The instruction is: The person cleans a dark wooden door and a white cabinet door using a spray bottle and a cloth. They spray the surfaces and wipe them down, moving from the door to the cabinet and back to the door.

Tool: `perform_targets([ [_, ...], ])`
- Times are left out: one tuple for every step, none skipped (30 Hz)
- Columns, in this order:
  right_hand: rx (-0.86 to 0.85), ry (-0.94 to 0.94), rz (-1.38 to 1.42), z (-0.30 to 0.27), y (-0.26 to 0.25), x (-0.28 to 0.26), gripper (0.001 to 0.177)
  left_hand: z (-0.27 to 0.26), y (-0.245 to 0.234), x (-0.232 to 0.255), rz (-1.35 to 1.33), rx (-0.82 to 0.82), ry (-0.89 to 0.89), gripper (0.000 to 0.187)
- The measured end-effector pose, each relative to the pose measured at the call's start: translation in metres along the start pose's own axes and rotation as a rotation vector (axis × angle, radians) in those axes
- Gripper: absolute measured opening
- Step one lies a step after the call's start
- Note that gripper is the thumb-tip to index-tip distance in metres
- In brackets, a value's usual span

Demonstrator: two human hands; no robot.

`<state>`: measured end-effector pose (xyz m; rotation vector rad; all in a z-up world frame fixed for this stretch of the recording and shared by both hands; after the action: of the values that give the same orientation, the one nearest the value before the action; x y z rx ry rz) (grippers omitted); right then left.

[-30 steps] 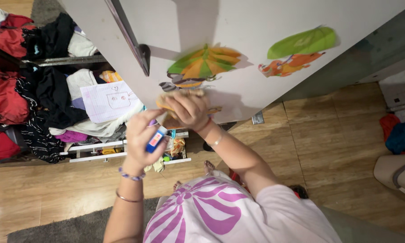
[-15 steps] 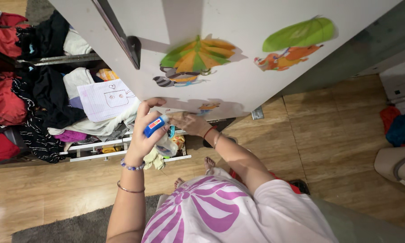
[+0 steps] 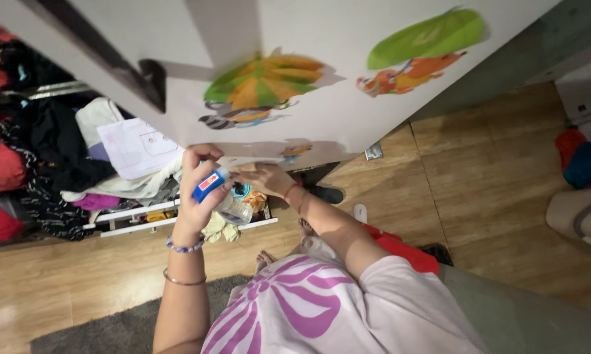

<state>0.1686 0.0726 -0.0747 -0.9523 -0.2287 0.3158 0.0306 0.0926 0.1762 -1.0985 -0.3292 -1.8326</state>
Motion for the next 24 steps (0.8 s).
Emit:
perform_targets([
  [-0.307,0.201,0.158,-0.013,0.015,0.017,0.043,0.001,0.0,0.0,0.017,-0.003,-0.004,0.024],
  [-0.33,0.274,0.184,-0.027,0.011,0.031,0.041,0.002,-0.001,0.0,0.034,-0.007,-0.007,0.023],
  [-0.294,0.325,0.171,-0.041,0.004,0.041,0.041,0.001,-0.001,0.001,0.052,-0.01,-0.014,0.023],
  [-0.195,0.375,0.142,-0.056,-0.008,0.052,0.041,0.0,0.0,0.002,0.063,-0.021,-0.022,0.023],
  [-0.088,0.439,0.117,-0.068,-0.021,0.066,0.042,0.001,0.001,0.002,0.077,-0.028,-0.024,0.023],
  [0.031,0.551,0.094,-0.082,-0.036,0.087,0.045,0.002,0.001,0.002,0.091,-0.035,-0.026,0.024],
  [0.151,0.675,0.083,-0.1,-0.052,0.103,0.047,0.002,0.001,0.002,0.096,-0.041,-0.024,0.022],
  [0.274,0.801,0.074,-0.118,-0.067,0.117,0.051,0.001,0.001,0.003,0.1,-0.048,-0.023,0.02],
  [0.383,0.933,0.083,-0.131,-0.077,0.131,0.055,0.001,0.001,0.003,0.107,-0.056,-0.018,0.018],
  [0.491,1.061,0.102,-0.14,-0.083,0.141,0.059,-0.001,0.001,0.004,0.126,-0.055,-0.017,0.019],
  [0.572,1.169,0.131,-0.146,-0.082,0.146,0.064,-0.003,0.004,0.004,0.143,-0.056,-0.014,0.019],
  [0.618,1.258,0.166,-0.147,-0.074,0.146,0.069,-0.005,0.007,0.004,0.16,-0.056,-0.01,0.02],
  [0.635,1.329,0.199,-0.143,-0.06,0.139,0.074,-0.006,0.01,0.001,0.154,-0.068,-0.014,0.021],
  [0.635,1.395,0.228,-0.135,-0.042,0.127,0.079,-0.007,0.014,-0.001,0.147,-0.08,-0.018,0.022],
  [0.581,1.402,0.252,-0.121,-0.021,0.109,0.084,-0.007,0.017,-0.004,0.142,-0.09,-0.019,0.024],
  [0.498,1.377,0.262,-0.104,0.001,0.084,0.09,-0.008,0.019,-0.006,0.14,-0.088,-0.024,0.024],
  [0.41,1.325,0.261,-0.087,0.018,0.056,0.095,-0.009,0.021,-0.008,0.136,-0.087,-0.029,0.024],
  [0.356,1.22,0.223,-0.062,0.028,0.027,0.101,-0.009,0.021,-0.01,0.133,-0.086,-0.034,0.024],
  [0.373,1.093,0.163,-0.038,0.031,-0.002,0.095,-0.01,0.022,-0.011,0.141,-0.086,-0.029,0.024],
  [0.387,0.964,0.103,-0.025,0.03,-0.018,0.09,-0.01,0.022,-0.013,0.15,-0.087,-0.025,0.024],
  [0.386,0.945,0.147,-0.026,0.03,-0.023,0.09,-0.012,0.023,-0.013,0.158,-0.089,-0.024,0.023],
  [0.386,0.926,0.192,-0.025,0.027,-0.03,0.091,-0.015,0.023,-0.012,0.169,-0.089,-0.025,0.023],
  [0.391,0.905,0.232,-0.022,0.022,-0.031,0.092,-0.015,0.024,-0.012,0.178,-0.09,-0.019,0.023],
  [0.336,0.918,0.234,-0.024,0.017,-0.027,0.089,-0.014,0.025,-0.012,0.187,-0.092,-0.012,0.023],
])
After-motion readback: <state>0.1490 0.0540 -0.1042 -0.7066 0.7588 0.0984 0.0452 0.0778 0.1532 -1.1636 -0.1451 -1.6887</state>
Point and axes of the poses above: each hand's wrist, its own z-axis towards the middle knuckle, its own y-axis out of the palm, x = y × z, the point moved 6 cm from there along z, towards the middle knuckle, and after that the axes turned 9 degrees about y, right-handed, at the moved point
